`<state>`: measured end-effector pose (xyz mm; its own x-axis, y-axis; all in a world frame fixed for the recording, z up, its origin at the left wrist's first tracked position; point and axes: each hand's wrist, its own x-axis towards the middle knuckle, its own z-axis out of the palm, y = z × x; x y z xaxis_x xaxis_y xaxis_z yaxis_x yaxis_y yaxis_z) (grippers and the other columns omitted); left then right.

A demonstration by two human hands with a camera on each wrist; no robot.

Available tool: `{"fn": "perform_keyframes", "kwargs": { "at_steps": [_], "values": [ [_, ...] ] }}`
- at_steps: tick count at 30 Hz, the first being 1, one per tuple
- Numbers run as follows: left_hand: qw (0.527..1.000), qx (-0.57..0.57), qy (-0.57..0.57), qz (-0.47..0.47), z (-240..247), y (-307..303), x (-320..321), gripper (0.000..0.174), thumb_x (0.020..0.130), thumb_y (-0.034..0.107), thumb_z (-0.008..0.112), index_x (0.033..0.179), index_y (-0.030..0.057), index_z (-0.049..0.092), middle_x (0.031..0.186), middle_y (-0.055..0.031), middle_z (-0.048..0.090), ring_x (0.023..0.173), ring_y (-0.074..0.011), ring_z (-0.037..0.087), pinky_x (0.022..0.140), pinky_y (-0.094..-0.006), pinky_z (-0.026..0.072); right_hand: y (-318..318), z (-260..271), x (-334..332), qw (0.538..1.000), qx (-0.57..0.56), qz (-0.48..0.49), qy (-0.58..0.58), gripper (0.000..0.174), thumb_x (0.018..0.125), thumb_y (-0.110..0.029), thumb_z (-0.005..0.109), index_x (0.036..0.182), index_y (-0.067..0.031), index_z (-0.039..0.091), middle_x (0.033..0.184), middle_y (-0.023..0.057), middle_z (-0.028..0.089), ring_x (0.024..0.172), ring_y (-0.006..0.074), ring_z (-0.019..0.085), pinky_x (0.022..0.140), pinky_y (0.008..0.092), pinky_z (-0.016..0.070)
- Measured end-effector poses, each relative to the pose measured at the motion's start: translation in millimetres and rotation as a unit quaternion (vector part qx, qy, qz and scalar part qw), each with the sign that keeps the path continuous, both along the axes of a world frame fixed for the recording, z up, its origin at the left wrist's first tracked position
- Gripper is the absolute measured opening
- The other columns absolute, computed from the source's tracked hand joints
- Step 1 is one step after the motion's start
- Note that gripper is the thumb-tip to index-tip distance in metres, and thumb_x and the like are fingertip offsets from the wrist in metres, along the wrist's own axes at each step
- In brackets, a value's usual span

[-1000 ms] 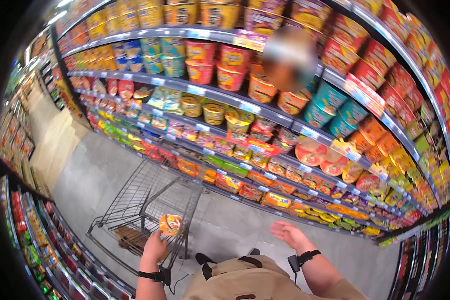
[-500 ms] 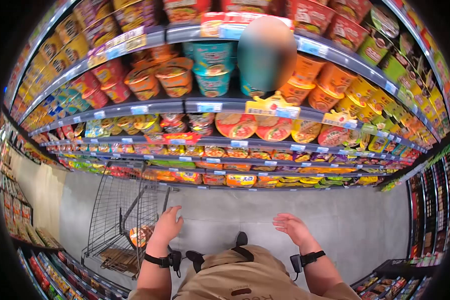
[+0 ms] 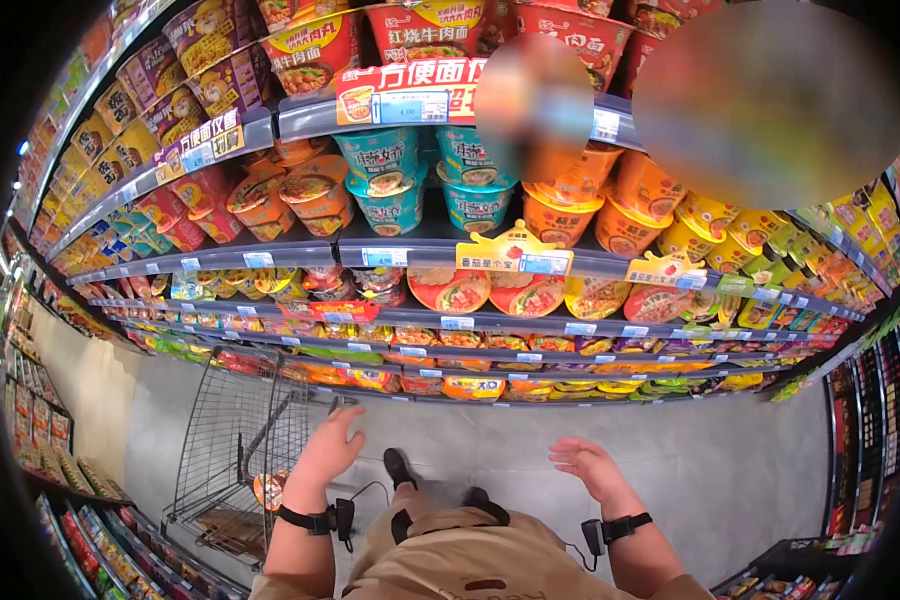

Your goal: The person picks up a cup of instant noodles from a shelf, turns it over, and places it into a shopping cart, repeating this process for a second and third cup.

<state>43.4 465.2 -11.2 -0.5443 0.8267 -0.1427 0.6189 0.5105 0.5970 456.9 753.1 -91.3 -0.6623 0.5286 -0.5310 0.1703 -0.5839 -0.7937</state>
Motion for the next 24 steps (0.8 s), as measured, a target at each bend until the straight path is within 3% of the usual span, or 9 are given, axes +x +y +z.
{"fn": "perform_keyframes", "kwargs": {
  "at_steps": [4,5,12,16,18,19,20,21,24],
  "values": [
    [0.991,0.126,-0.039,0.033,23,19,-29,0.046,0.092,0.006,0.064,0.138,0.0041,0.061,0.129,-0.0234,0.066,0.118,-0.0390,0.065,0.102,-0.0454,0.0520,15,12,-48,0.999,0.013,0.030,0.033,0.039,0.102,-0.010,0.052,0.140,-0.0019,0.059,0.137,0.0149,0.067,0.126,0.0281,0.065,0.105,0.0413,0.0510],
    [0.987,0.145,-0.055,0.049,35,29,-35,0.046,0.092,-0.002,0.062,0.138,0.0031,0.061,0.128,-0.0197,0.066,0.115,-0.0314,0.067,0.099,-0.0396,0.0530,18,18,-62,0.998,0.022,0.043,0.044,0.039,0.103,-0.010,0.051,0.141,-0.0021,0.058,0.138,0.0147,0.066,0.127,0.0277,0.065,0.106,0.0409,0.0505],
    [0.927,0.360,-0.098,0.027,100,114,-108,0.043,0.100,-0.005,0.052,0.143,-0.0008,0.053,0.137,-0.0111,0.062,0.116,-0.0174,0.066,0.100,-0.0322,0.0503,52,103,-180,0.981,0.102,0.103,0.126,0.046,0.105,-0.013,0.055,0.149,-0.0019,0.052,0.146,0.0152,0.062,0.134,0.0268,0.060,0.110,0.0398,0.0472],
    [0.902,0.401,-0.161,0.006,147,155,-144,0.049,0.100,-0.005,0.049,0.148,0.0004,0.048,0.147,-0.0135,0.057,0.114,-0.0183,0.065,0.098,-0.0336,0.0528,67,165,-255,0.962,0.128,0.119,0.210,0.052,0.101,-0.007,0.057,0.152,-0.0026,0.050,0.155,0.0165,0.053,0.147,0.0276,0.048,0.119,0.0419,0.0401],
    [0.893,0.410,-0.186,-0.006,159,171,-161,0.054,0.099,-0.005,0.049,0.153,0.0002,0.041,0.152,-0.0159,0.052,0.114,-0.0207,0.066,0.093,-0.0324,0.0555,71,197,-291,0.930,0.225,0.140,0.253,0.054,0.097,0.000,0.056,0.151,-0.0009,0.050,0.164,0.0179,0.042,0.154,0.0289,0.039,0.123,0.0446,0.0340],
    [0.885,0.421,-0.200,-0.019,163,178,-169,0.056,0.099,-0.005,0.049,0.154,0.0002,0.037,0.154,-0.0165,0.049,0.114,-0.0222,0.066,0.091,-0.0319,0.0564,74,210,-305,0.922,0.237,0.160,0.261,0.056,0.093,0.006,0.057,0.149,-0.0004,0.052,0.171,0.0196,0.028,0.159,0.0308,0.028,0.127,0.0469,0.0273],
    [0.876,0.431,-0.215,-0.033,167,185,-176,0.059,0.099,-0.004,0.049,0.156,0.0002,0.034,0.156,-0.0171,0.047,0.114,-0.0236,0.067,0.088,-0.0313,0.0574,74,223,-320,0.922,0.239,0.159,0.262,0.056,0.093,0.006,0.057,0.149,-0.0004,0.052,0.171,0.0196,0.028,0.159,0.0308,0.028,0.127,0.0469,0.0273],
    [0.869,0.429,-0.245,-0.028,175,190,-181,0.065,0.099,-0.008,0.047,0.160,0.0023,0.026,0.135,-0.0162,0.059,0.113,-0.0240,0.068,0.091,-0.0352,0.0577,72,236,-334,0.905,0.300,0.155,0.260,0.054,0.094,0.001,0.059,0.147,0.0012,0.053,0.172,0.0207,0.024,0.159,0.0331,0.026,0.127,0.0488,0.0264],
    [0.829,0.438,-0.342,-0.067,176,205,-204,0.064,0.099,-0.008,0.046,0.159,0.0013,0.027,0.140,-0.0178,0.055,0.113,-0.0265,0.068,0.088,-0.0362,0.0589,77,249,-363,0.873,0.389,0.158,0.248,0.053,0.094,-0.006,0.063,0.145,0.0042,0.055,0.173,0.0212,0.017,0.161,0.0360,0.020,0.128,0.0500,0.0195]
  ]
}}
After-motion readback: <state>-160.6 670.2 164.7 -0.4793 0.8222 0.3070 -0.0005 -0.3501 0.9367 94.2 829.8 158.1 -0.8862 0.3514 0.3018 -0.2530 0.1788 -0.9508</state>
